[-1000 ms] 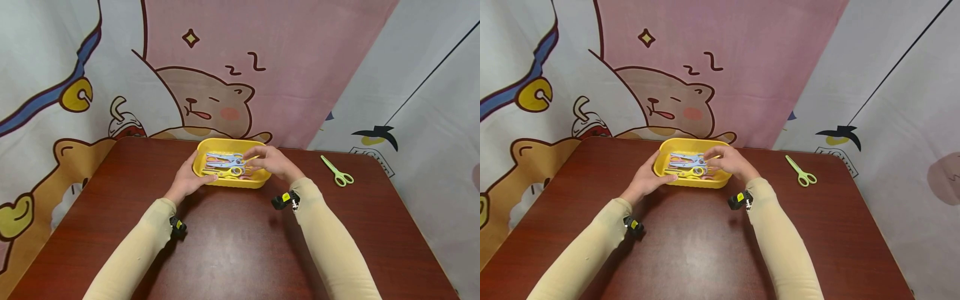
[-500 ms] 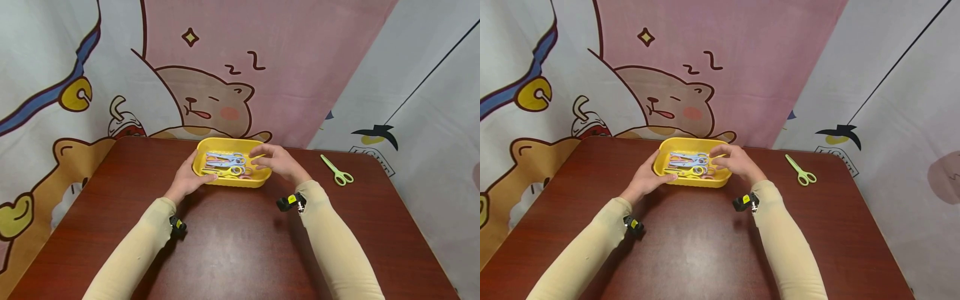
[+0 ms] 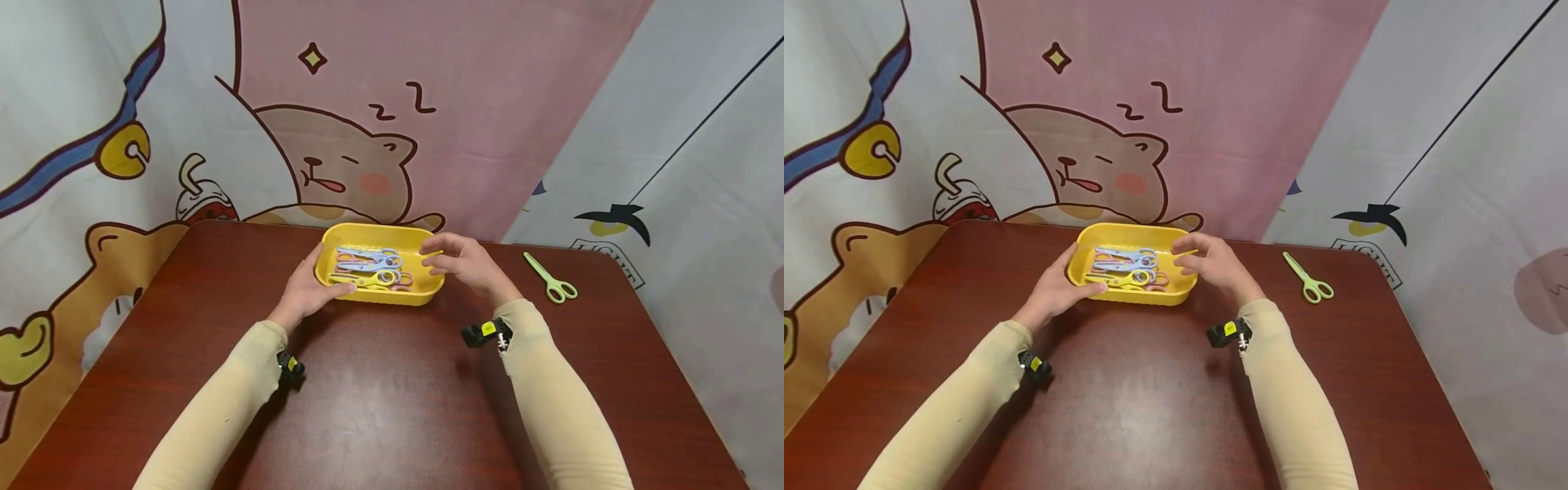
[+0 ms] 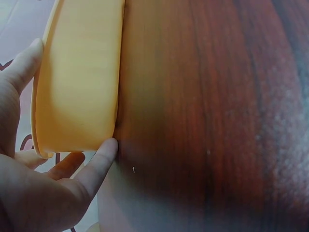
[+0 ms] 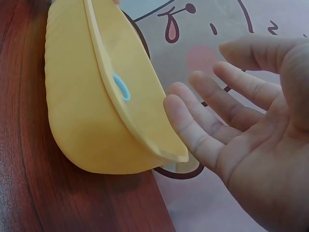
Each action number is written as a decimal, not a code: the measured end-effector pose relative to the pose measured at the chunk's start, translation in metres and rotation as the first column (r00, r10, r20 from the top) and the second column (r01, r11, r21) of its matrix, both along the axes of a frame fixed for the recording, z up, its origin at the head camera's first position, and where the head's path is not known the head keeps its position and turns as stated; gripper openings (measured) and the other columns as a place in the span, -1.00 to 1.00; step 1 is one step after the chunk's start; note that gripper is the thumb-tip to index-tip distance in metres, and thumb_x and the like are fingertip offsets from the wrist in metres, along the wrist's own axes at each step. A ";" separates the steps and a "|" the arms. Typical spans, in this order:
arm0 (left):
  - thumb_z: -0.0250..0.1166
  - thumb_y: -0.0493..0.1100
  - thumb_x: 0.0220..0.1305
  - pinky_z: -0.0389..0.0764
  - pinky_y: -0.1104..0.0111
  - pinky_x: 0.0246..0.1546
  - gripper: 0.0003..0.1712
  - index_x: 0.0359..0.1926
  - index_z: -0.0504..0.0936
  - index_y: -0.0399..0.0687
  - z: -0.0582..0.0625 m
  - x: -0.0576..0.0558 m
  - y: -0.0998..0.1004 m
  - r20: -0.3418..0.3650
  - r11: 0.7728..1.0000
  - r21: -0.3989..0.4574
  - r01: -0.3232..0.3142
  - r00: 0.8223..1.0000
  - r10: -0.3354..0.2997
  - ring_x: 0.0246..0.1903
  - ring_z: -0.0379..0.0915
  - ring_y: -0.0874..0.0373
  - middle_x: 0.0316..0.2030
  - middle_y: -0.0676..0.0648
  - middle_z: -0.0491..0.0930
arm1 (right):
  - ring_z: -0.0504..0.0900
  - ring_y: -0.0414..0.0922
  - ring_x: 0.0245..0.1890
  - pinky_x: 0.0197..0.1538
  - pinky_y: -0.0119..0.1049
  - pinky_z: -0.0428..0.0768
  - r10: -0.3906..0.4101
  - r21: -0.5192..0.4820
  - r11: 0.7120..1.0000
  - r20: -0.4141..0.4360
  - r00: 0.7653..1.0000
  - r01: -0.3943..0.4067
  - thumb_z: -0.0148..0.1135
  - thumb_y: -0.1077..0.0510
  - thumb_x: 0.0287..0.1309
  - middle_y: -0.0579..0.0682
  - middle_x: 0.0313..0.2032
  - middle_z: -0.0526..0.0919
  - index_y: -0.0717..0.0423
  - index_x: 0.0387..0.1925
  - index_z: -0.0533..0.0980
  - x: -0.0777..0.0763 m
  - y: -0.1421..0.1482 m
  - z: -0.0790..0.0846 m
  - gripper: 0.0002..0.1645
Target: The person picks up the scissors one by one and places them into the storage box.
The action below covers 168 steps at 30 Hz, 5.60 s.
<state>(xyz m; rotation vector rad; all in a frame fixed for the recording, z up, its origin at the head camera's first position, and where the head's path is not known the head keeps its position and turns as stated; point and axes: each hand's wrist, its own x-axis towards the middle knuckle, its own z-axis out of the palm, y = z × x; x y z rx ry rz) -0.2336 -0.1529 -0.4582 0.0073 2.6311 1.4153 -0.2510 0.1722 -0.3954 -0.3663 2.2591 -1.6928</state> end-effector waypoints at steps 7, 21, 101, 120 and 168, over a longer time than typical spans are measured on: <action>0.63 0.14 0.04 0.16 -0.04 0.50 0.42 0.68 -0.13 0.03 0.001 0.001 0.001 0.007 1.000 0.000 -0.005 1.000 0.005 0.48 0.11 -0.18 0.56 -0.26 0.11 | 0.66 0.05 0.06 0.17 0.07 0.63 -0.040 0.001 0.999 -0.004 0.999 0.040 0.27 0.28 0.36 0.42 0.22 0.54 0.37 0.22 0.50 0.004 0.007 0.001 -0.56; 0.63 0.17 0.04 0.13 -0.04 0.51 0.42 0.68 -0.14 0.07 0.001 0.002 0.001 0.028 1.000 0.004 -0.010 1.000 0.010 0.51 0.06 -0.17 0.58 -0.25 0.07 | 0.70 0.01 0.01 0.13 0.07 0.66 -0.125 -0.056 0.991 -0.017 0.992 0.124 0.28 0.32 0.36 0.42 0.17 0.55 0.40 0.21 0.49 0.009 0.024 -0.006 -0.56; 0.63 0.15 0.03 0.11 -0.05 0.52 0.42 0.68 -0.14 0.09 0.003 0.003 0.002 0.030 1.000 0.015 -0.014 0.999 0.013 0.52 0.05 -0.17 0.58 -0.23 0.07 | 0.45 0.28 0.24 0.12 0.04 0.45 -0.580 0.427 0.611 -0.331 0.744 0.666 0.18 0.16 0.37 0.39 0.28 0.49 0.30 0.38 0.40 0.038 0.181 -0.053 -0.39; 0.63 0.14 0.05 0.12 -0.04 0.52 0.41 0.68 -0.14 0.07 0.002 0.003 0.001 0.021 1.000 0.010 -0.013 1.000 0.013 0.51 0.07 -0.15 0.58 -0.21 0.08 | 0.17 0.42 0.42 0.39 0.34 0.24 -0.595 0.532 0.617 -0.167 0.786 0.580 0.18 0.12 0.41 0.49 0.46 0.18 0.34 0.55 0.14 0.041 0.198 -0.068 -0.18; 0.65 0.14 0.02 0.11 0.03 0.53 0.41 0.68 -0.10 0.05 0.000 -0.007 0.003 -0.011 1.000 0.000 -0.008 1.000 0.008 0.54 0.03 -0.12 0.58 -0.21 0.09 | 0.25 0.48 0.20 0.24 0.34 0.17 -0.483 0.679 0.538 -0.237 0.843 0.499 0.27 0.11 0.35 0.60 0.25 0.35 0.54 0.35 0.29 0.031 0.197 -0.073 -0.25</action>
